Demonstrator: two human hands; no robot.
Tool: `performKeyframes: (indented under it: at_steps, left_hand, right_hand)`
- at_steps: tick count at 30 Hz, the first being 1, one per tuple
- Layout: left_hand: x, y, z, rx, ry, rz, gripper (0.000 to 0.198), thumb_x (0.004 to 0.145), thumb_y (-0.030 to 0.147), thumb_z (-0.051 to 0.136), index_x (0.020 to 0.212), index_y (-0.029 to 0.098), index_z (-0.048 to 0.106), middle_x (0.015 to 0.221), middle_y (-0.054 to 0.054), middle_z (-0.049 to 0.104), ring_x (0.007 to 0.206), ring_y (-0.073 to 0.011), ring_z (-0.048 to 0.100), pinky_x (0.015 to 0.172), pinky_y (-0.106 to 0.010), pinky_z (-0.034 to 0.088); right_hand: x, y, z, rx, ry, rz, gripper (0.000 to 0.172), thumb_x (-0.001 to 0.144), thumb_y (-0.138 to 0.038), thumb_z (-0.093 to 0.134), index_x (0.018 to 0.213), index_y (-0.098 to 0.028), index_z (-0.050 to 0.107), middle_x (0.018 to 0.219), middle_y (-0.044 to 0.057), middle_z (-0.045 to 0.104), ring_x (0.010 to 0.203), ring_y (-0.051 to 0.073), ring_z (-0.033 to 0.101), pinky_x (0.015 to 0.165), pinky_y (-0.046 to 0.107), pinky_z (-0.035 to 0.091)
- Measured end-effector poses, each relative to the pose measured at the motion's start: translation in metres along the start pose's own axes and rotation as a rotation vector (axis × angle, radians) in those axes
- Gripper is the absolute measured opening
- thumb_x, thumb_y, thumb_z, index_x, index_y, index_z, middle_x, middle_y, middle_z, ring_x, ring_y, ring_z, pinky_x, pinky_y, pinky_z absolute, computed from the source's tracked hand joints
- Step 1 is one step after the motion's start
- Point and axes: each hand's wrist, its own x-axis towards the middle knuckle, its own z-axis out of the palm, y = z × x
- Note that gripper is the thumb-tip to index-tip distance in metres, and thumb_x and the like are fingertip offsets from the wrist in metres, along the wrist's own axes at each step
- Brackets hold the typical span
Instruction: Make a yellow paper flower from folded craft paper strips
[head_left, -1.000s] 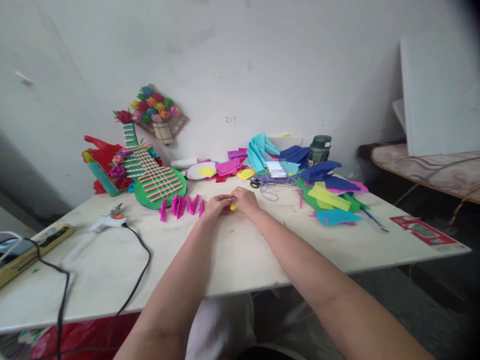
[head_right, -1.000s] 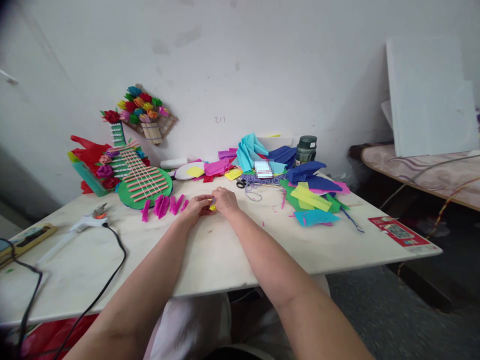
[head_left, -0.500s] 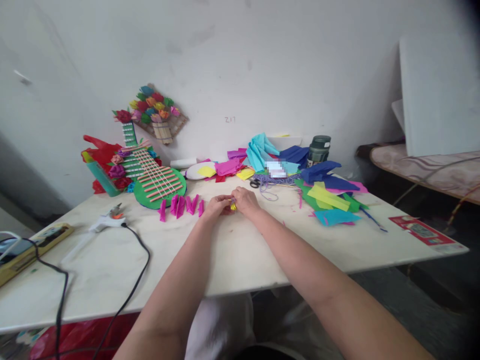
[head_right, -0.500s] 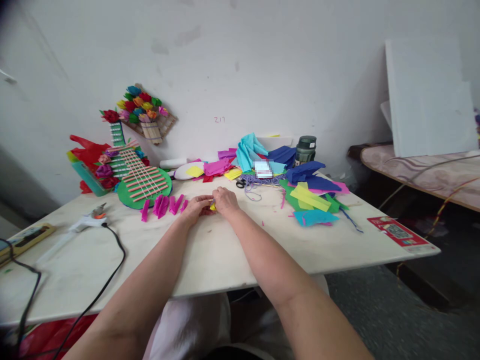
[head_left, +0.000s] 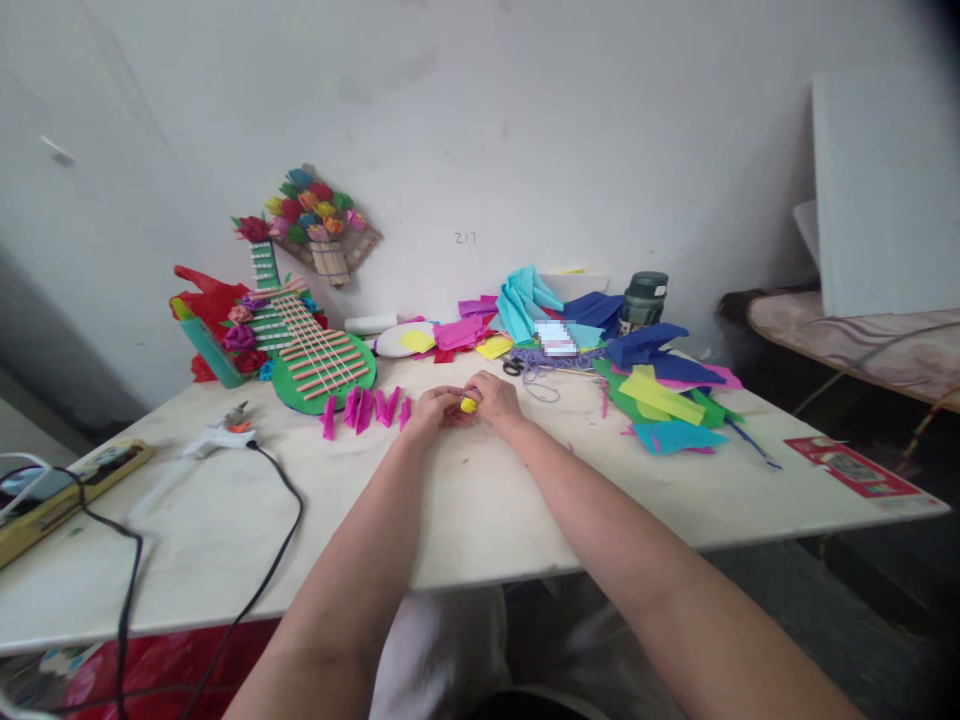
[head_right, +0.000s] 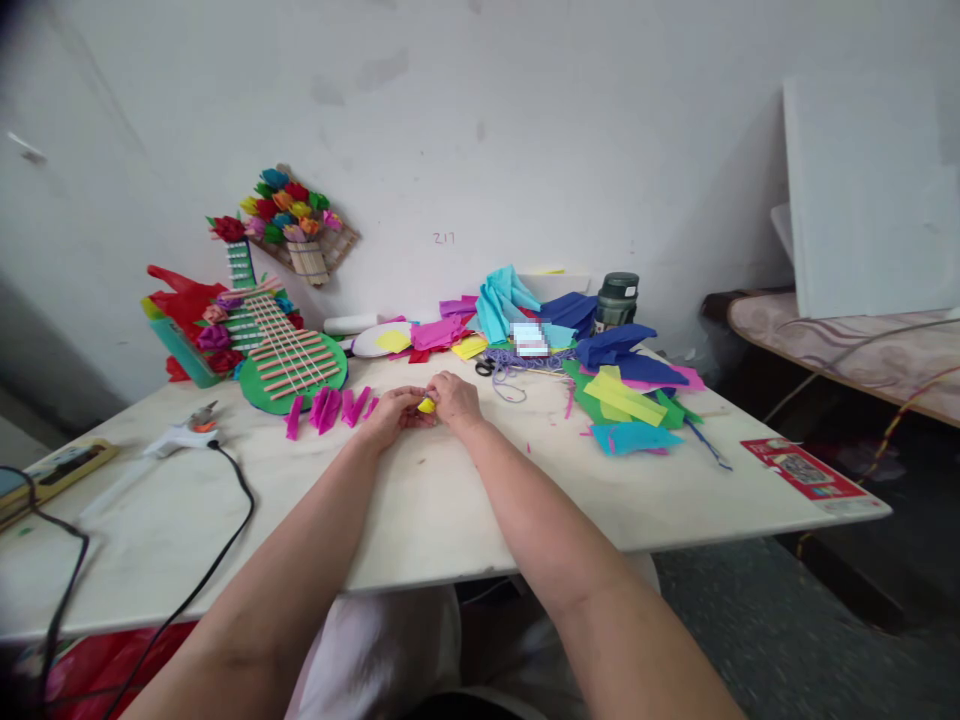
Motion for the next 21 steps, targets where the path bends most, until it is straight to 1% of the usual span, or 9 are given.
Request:
performKeyframes:
  at_steps: [2,8,15,21]
  left_hand:
    - [-0.0015,-0.0001,0.0001,0.001,0.002,0.023,0.026,0.064,0.019,0.059,0.088,0.011,0.053,0.065,-0.004,0.063,0.053,-0.0136,0.06,0.057,-0.029,0.051]
    - [-0.0018,-0.0027,-0.0032,0.008,-0.029,0.081,0.03,0.063,0.026,0.065,0.084,0.012,0.049,0.069,-0.005,0.064,0.056,-0.0137,0.061,0.06,-0.03,0.051]
    - [-0.0014,-0.0021,-0.0025,0.072,0.012,0.103,0.027,0.064,0.027,0.064,0.081,0.012,0.049,0.062,-0.003,0.062,0.052,-0.0136,0.059,0.055,-0.028,0.049]
    - [-0.005,0.0048,-0.0017,0.092,0.077,0.134,0.023,0.066,0.027,0.059,0.081,0.013,0.049,0.057,-0.001,0.059,0.046,-0.0132,0.056,0.049,-0.027,0.046]
  right_hand:
    - [-0.0001,-0.0008,-0.0009,0.027,0.002,-0.006,0.014,0.078,-0.019,0.045,0.084,-0.021,0.058,0.091,0.002,0.059,0.086,0.014,0.051,0.067,0.024,0.035]
    - [0.0004,-0.0003,-0.0015,0.074,0.014,-0.022,0.016,0.079,-0.02,0.045,0.086,-0.021,0.06,0.092,0.002,0.059,0.087,0.013,0.052,0.07,0.023,0.037]
    - [0.0002,0.0019,-0.002,0.084,0.029,-0.027,0.016,0.08,-0.023,0.045,0.081,-0.021,0.061,0.088,0.001,0.06,0.08,0.012,0.053,0.066,0.022,0.036]
    - [0.0003,0.0025,-0.0013,0.092,0.029,-0.042,0.016,0.079,-0.02,0.044,0.081,-0.021,0.061,0.088,0.001,0.06,0.081,0.012,0.054,0.067,0.022,0.036]
